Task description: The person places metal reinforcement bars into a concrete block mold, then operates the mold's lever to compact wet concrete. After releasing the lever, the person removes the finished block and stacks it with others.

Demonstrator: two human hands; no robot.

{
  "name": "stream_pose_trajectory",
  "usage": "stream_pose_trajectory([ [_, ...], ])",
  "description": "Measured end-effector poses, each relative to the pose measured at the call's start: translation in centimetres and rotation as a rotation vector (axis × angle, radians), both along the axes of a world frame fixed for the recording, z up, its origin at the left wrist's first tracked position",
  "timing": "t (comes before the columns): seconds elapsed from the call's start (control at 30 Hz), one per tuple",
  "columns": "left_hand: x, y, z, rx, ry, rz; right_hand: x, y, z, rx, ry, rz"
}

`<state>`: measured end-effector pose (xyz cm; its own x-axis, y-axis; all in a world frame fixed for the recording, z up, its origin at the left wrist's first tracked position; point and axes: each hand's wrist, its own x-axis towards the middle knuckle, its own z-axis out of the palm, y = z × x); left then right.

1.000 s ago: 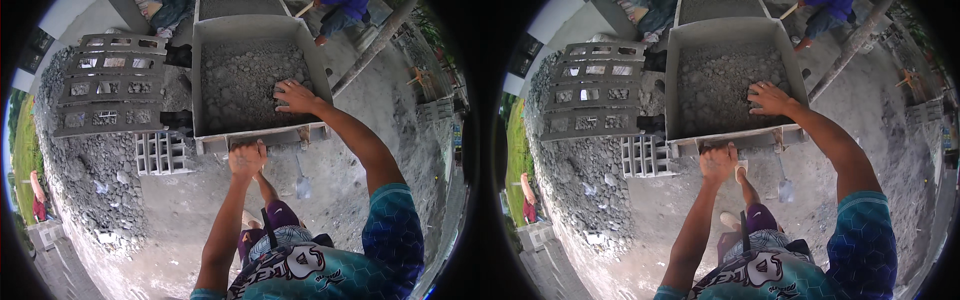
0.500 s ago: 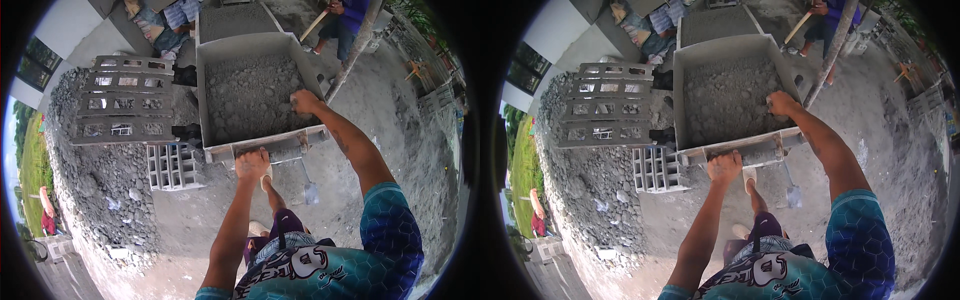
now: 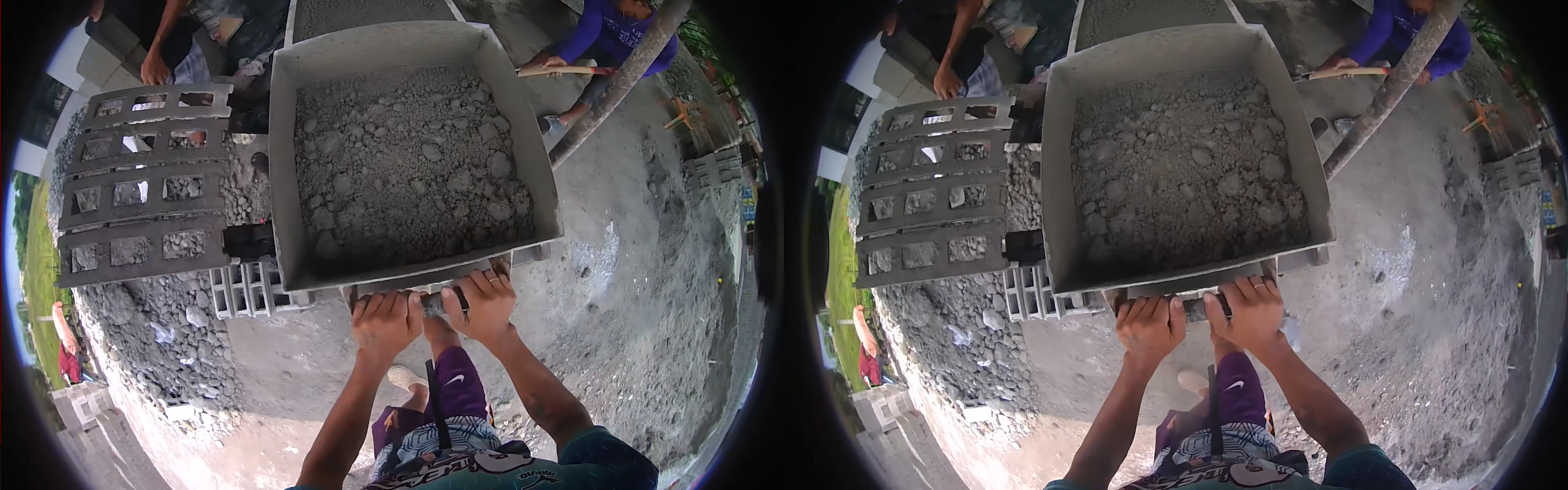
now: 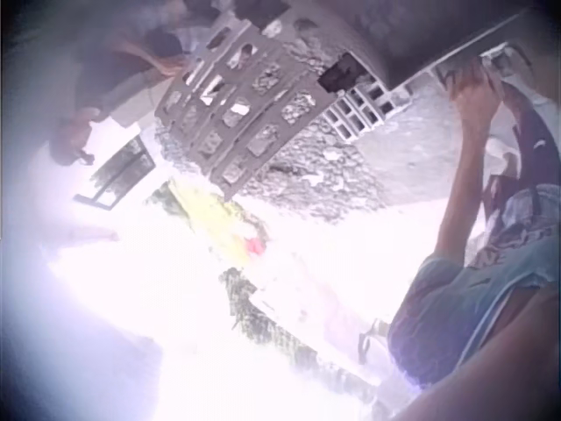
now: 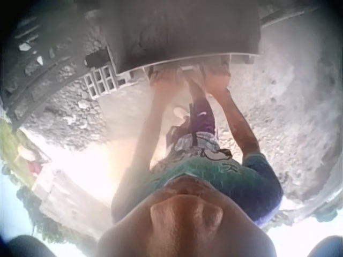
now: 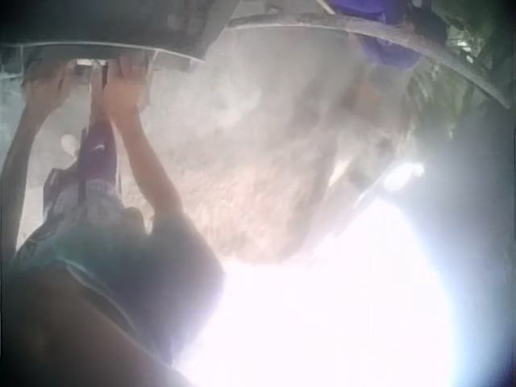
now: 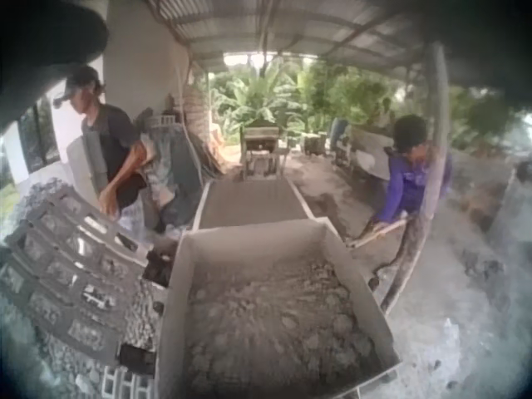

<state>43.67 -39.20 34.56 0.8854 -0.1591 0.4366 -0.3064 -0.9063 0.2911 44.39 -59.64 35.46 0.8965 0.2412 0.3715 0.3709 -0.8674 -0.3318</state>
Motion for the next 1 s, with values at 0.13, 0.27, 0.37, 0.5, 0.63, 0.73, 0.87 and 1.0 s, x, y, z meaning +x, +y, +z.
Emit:
stream_pose_trajectory([
  [0.13, 3.2, 0.0, -1.4, 0.034, -0.074, 0.023, 4.2, 1.7, -1.5, -0.005, -0.121, -0.064],
  [0.27, 15.0, 0.3, -1.4, 0.051, -0.044, 0.058, 16.1, 2.5, -1.9, -0.064, -0.133, -0.075],
  [0.37, 27.8, 0.4, -1.6, 0.019, -0.146, 0.103, 29.3, 3.1, -2.8, -0.026, -0.265, -0.103],
  [0.5, 39.0, 0.4, 1.9, 0.045, 0.225, 0.219, 39.6, 3.7, -1.2, -0.061, -0.058, -0.138],
  [0.63, 36.9, 1.4, 2.4, 0.105, 0.471, 0.206, 38.1, 3.6, -0.4, -0.084, 0.234, -0.099],
  [0.73, 31.5, 1.3, 2.4, 0.081, 0.495, 0.179, 31.9, 3.4, 1.4, -0.114, 0.377, -0.108],
  [0.87, 24.2, -0.2, 5.7, 0.090, 0.534, 0.166, 25.2, 2.6, 3.4, -0.095, 0.387, -0.125],
  [1.0, 14.2, -0.6, 5.8, 0.071, 0.573, 0.142, 15.5, 1.5, 3.6, -0.097, 0.379, -0.129],
])
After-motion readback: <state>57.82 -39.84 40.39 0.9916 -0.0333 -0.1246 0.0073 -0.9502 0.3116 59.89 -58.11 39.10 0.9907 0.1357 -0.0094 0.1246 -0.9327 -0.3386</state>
